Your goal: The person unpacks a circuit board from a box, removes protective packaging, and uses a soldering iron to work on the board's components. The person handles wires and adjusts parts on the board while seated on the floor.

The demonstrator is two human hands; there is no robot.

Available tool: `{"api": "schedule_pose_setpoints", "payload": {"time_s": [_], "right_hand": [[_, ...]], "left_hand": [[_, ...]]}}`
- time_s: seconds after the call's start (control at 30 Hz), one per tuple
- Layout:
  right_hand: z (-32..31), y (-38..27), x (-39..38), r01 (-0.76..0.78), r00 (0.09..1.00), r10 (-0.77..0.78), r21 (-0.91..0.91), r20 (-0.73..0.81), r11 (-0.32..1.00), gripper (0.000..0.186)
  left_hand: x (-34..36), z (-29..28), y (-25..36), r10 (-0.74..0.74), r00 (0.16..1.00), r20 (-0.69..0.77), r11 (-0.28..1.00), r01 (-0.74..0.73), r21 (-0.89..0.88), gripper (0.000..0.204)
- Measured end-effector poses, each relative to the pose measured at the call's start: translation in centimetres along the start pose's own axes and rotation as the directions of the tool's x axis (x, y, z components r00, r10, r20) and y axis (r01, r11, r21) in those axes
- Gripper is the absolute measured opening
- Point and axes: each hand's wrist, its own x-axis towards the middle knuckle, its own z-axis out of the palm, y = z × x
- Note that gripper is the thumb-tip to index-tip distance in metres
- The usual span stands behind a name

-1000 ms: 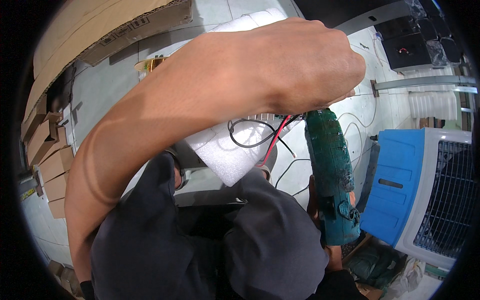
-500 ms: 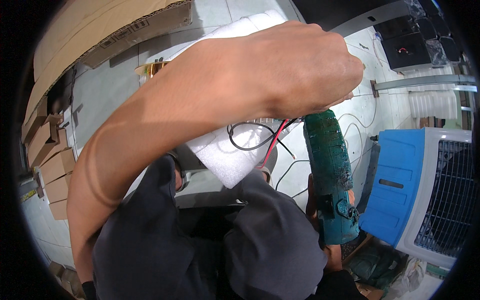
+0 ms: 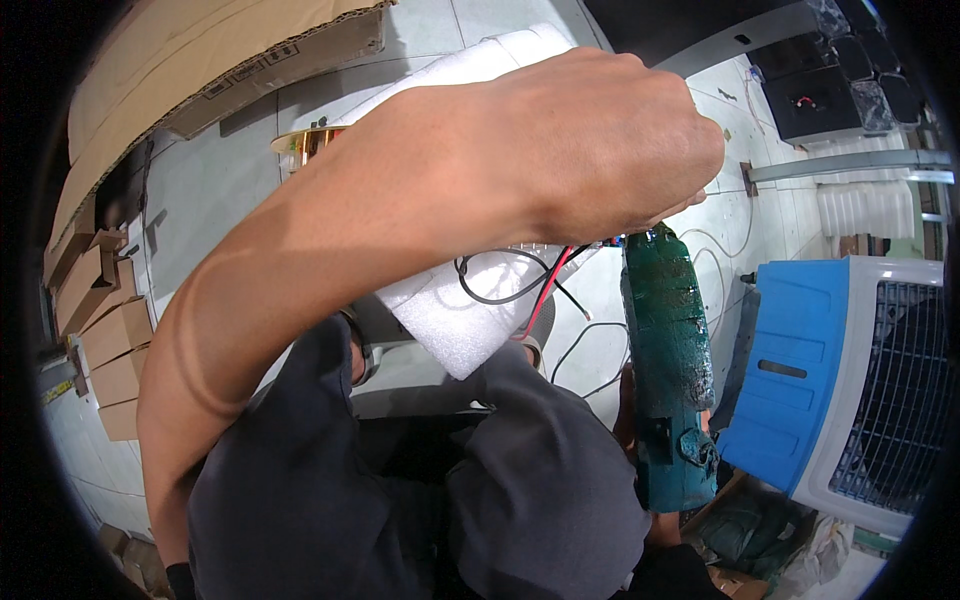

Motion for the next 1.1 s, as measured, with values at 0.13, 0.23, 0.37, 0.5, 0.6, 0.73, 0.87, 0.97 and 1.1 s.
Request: {"api": "schedule_pose_setpoints", "payload": {"time_s": [0.13, 0.23, 0.37, 0.5, 0.6, 0.73, 0.87, 0.97, 1.1], "right_hand": [[-0.6, -0.4, 0.0, -0.054, 0.998, 0.052, 0.034, 0.046, 0.998, 0.045], [0.4, -0.6, 0.7, -0.083, 0.991, 0.070, 0.127, 0.110, 0.988, 0.046], [-0.4, -1.5, 0.6, -0.193, 0.973, 0.191, -0.004, 0.132, 0.981, 0.048], [-0.5, -1.5, 0.5, -0.196, 0.971, 0.201, -0.051, 0.130, 0.979, 0.047], [-0.5, -0.8, -0.2, -0.138, 0.984, 0.138, -0.004, 0.114, 0.990, 0.047], [-0.9, -0.2, -1.2, -0.110, 0.987, 0.108, 0.010, 0.117, 0.994, 0.046], [-1.6, 0.4, -2.8, -0.107, 0.987, 0.104, 0.012, 0.123, 0.994, 0.046], [-2.3, 0.8, -3.9, -0.107, 0.985, 0.104, 0.012, 0.135, 0.994, 0.046], [-3.0, 1.3, -5.4, -0.111, 0.983, 0.109, 0.009, 0.151, 0.994, 0.045]], "left_hand": [[0.0, 0.1, 0.0, 0.032, 0.999, -0.033, 0.999, -0.033, -0.019, 0.020], [-0.6, 0.1, -0.2, 0.015, 1.000, -0.025, 1.000, -0.015, -0.003, 0.022], [-0.2, 0.1, -0.2, 0.043, 0.998, -0.043, 0.999, -0.044, -0.027, 0.026], [-0.3, -0.1, -0.2, 0.039, 0.999, -0.031, 0.999, -0.040, -0.027, 0.028], [-0.2, -0.3, 0.0, 0.002, 1.000, -0.004, 0.999, -0.002, -0.033, 0.029], [-0.4, -0.4, -0.2, -0.005, 1.000, -0.016, 0.999, 0.004, -0.042, 0.030], [-0.4, 0.0, -0.4, 0.005, 0.999, -0.052, 0.999, -0.007, -0.038, 0.031], [-0.4, 0.0, -0.5, -0.009, 0.998, -0.057, 0.999, 0.007, -0.039, 0.030], [-0.4, -0.1, -0.5, 0.005, 0.998, -0.065, 1.000, -0.006, -0.026, 0.030]]}}
